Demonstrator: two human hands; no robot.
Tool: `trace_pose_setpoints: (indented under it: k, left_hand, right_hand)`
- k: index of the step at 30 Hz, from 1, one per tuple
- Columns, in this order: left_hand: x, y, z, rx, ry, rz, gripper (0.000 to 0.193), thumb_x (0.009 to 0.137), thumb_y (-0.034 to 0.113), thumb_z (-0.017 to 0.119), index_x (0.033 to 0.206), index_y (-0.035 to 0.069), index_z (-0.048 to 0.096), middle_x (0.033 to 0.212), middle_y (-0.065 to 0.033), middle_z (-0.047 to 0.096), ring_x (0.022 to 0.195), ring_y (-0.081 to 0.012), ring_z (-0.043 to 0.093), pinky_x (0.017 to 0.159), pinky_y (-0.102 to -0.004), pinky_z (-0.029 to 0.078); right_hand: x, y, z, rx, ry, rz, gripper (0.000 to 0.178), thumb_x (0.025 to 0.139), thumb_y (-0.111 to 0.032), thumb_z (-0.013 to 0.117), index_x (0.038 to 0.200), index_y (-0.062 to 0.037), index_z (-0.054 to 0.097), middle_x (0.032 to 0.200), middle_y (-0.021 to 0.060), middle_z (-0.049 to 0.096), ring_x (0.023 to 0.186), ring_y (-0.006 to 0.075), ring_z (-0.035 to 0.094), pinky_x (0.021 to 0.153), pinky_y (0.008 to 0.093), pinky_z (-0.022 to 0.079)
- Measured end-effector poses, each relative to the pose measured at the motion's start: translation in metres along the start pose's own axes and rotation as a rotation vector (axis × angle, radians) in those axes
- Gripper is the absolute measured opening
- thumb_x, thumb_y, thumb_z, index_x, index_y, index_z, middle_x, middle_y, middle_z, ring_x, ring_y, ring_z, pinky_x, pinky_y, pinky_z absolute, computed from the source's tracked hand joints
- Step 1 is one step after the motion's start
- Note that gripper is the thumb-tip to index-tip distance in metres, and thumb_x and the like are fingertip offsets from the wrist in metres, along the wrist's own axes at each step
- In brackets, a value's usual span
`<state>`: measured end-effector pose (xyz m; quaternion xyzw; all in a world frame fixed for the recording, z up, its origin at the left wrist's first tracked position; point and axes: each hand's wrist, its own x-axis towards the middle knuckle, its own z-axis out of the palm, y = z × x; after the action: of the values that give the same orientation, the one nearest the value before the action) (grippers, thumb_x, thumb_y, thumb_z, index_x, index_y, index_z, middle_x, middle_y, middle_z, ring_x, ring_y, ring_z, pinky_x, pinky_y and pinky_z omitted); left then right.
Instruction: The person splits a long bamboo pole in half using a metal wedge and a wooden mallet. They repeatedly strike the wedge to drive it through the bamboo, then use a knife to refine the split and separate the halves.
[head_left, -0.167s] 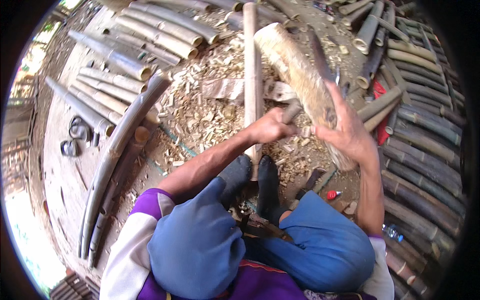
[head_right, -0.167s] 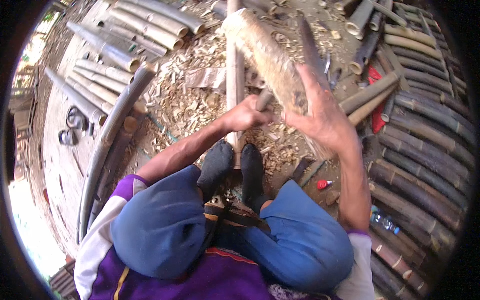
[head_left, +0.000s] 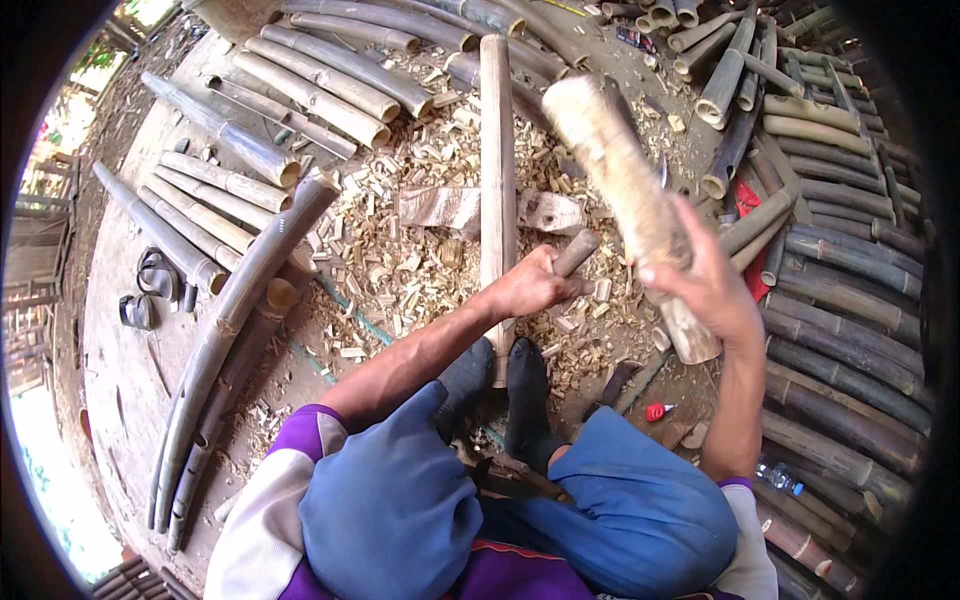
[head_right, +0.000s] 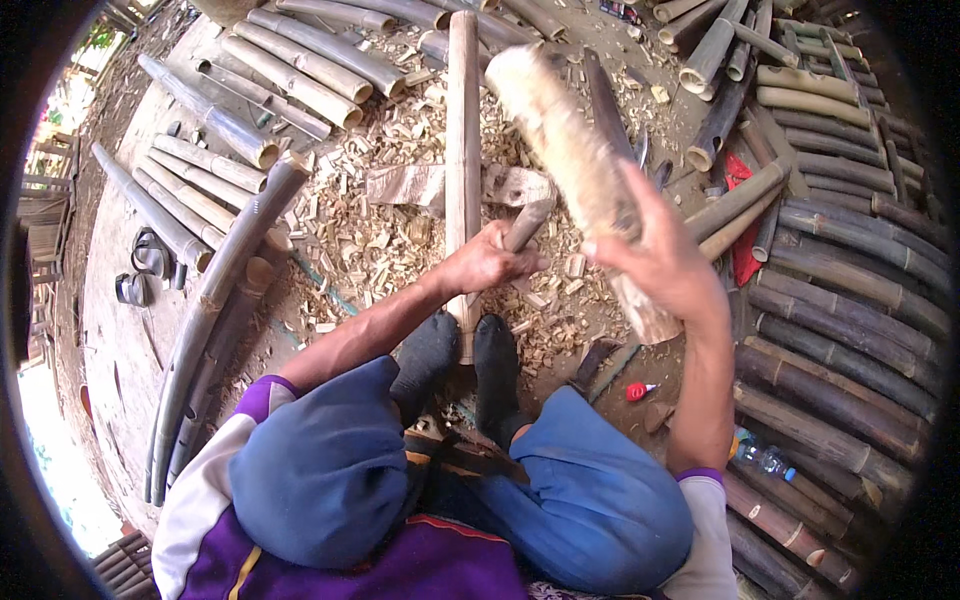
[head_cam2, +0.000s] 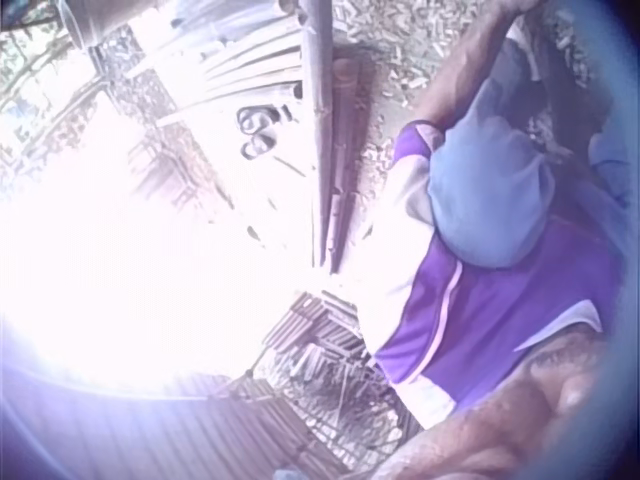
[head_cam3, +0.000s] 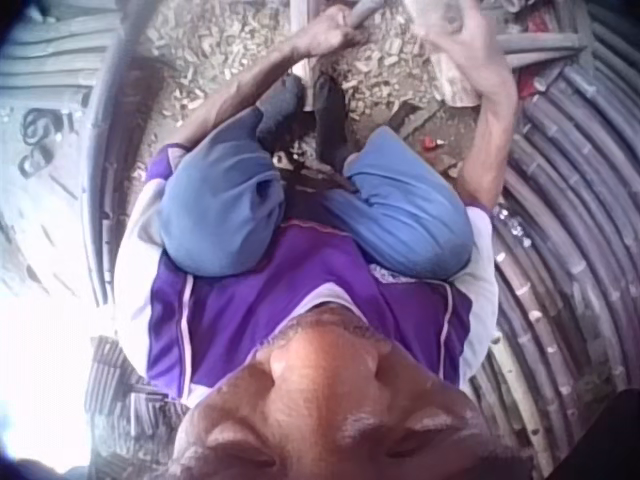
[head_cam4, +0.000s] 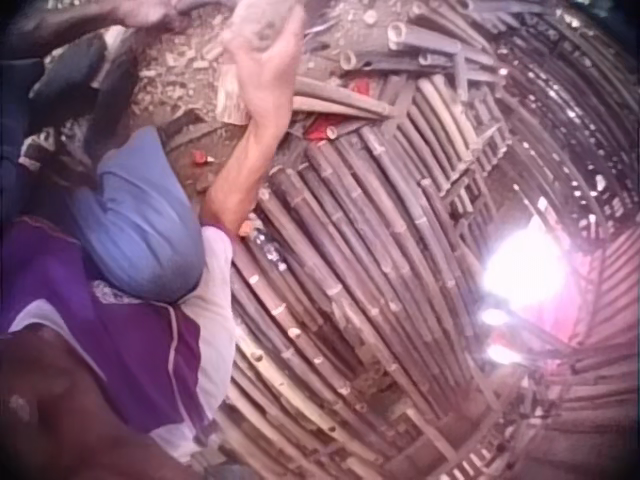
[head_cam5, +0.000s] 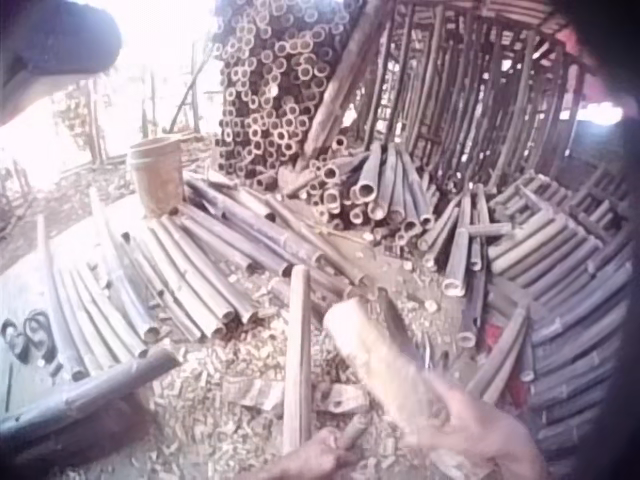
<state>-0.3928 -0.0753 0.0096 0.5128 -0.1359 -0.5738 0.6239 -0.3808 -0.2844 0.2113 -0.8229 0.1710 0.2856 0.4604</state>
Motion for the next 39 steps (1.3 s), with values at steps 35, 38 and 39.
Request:
trace_pose_setpoints:
  k: [35, 38, 39]
  left_hand:
    - [0.106, 0.028, -0.118, 0.108, 0.118, 0.168, 0.032, 0.093, 0.026, 0.077, 0.07, 0.006, 0.07, 0.061, 0.0027, 0.058, 0.055, -0.006, 0.048, 0.052, -0.0274, 0.036]
    - [0.104, 0.026, -0.122, 0.152, 0.119, 0.179, 0.032, 0.094, 0.026, 0.077, 0.071, 0.005, 0.07, 0.061, 0.0029, 0.058, 0.055, -0.0061, 0.047, 0.052, -0.0279, 0.036]
    - [0.105, 0.022, -0.122, 0.163, 0.117, 0.194, 0.032, 0.094, 0.027, 0.077, 0.072, 0.004, 0.071, 0.061, 0.003, 0.057, 0.056, -0.006, 0.047, 0.052, -0.0281, 0.036]
  right_hand:
    - [0.082, 0.067, 0.013, 0.617, 0.542, -0.357, 0.065, 0.09, -0.031, 0.069, 0.14, 0.0006, 0.042, 0.098, 0.0166, 0.066, 0.07, 0.0178, 0.068, 0.055, 0.0284, 0.059]
    - [0.083, 0.063, 0.015, 0.609, 0.526, -0.372, 0.064, 0.09, -0.03, 0.068, 0.14, 0.001, 0.043, 0.098, 0.0173, 0.066, 0.069, 0.018, 0.067, 0.057, 0.0285, 0.06]
    - [0.082, 0.062, 0.015, 0.605, 0.53, -0.368, 0.064, 0.09, -0.031, 0.068, 0.139, 0.0014, 0.043, 0.099, 0.0176, 0.065, 0.069, 0.0183, 0.067, 0.057, 0.0287, 0.059]
